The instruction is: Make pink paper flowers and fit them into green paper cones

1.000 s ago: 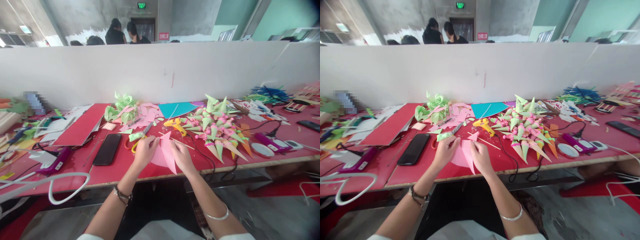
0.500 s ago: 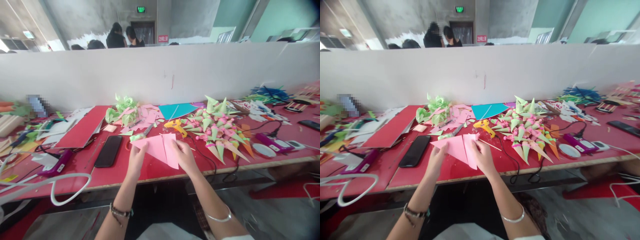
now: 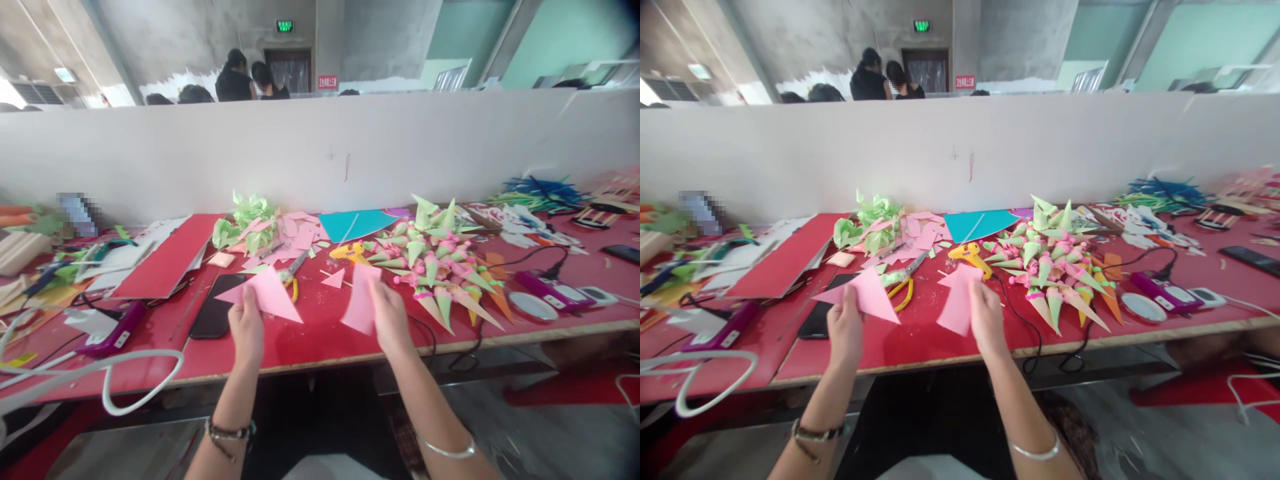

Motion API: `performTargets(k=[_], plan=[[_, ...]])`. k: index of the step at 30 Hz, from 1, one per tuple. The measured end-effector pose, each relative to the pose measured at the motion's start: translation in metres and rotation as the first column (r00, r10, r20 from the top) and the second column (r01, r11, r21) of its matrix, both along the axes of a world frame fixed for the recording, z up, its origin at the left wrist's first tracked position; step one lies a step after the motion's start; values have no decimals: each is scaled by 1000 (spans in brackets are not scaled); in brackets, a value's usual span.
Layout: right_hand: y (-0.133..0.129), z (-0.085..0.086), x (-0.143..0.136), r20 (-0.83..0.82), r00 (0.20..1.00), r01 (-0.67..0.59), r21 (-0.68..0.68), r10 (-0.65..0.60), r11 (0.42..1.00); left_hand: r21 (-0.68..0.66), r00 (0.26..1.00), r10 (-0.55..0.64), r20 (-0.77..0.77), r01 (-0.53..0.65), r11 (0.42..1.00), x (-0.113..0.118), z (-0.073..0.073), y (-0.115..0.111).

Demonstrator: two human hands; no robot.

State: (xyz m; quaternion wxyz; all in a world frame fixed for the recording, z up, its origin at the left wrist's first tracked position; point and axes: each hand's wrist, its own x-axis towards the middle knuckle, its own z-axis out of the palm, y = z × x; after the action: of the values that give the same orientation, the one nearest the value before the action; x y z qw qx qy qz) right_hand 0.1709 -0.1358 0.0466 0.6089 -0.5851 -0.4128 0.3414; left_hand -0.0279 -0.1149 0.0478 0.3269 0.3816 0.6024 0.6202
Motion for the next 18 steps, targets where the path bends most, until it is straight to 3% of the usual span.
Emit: performTargets(k=[2, 5, 8, 10, 13, 15, 17, 18], plan=[[2, -7, 15, -120, 985, 127, 20, -124, 992, -22, 999, 11, -36, -11, 1000, -10, -2, 4], [4, -14, 27, -171, 973, 155, -9, -154, 988, -114, 982, -176, -63, 168, 979, -6, -13, 9], [1, -16, 21, -58, 998, -18, -40, 15, 999, -149, 938, -346, 39, 347, 926, 10, -33, 16], [-1, -17, 11, 48, 989, -135, -30, 137, 990, -145, 918, -389, 79, 396, 907, 17, -45, 19], [0, -24, -4, 78, 956, -279, -48, 282, 959, -71, 953, -253, -166, 244, 967, 18, -53, 17], [3, -30, -14, 74, 933, -348, -66, 352, 935, 0, 930, -200, -309, 210, 978, 17, -51, 11], [6, -34, -23, 70, 912, -401, -58, 405, 914, 10, 866, -336, -370, 366, 931, 18, -45, 4], [8, -36, -26, 78, 903, -419, -47, 422, 907, -34, 804, -461, -375, 485, 874, 20, -43, 1]])
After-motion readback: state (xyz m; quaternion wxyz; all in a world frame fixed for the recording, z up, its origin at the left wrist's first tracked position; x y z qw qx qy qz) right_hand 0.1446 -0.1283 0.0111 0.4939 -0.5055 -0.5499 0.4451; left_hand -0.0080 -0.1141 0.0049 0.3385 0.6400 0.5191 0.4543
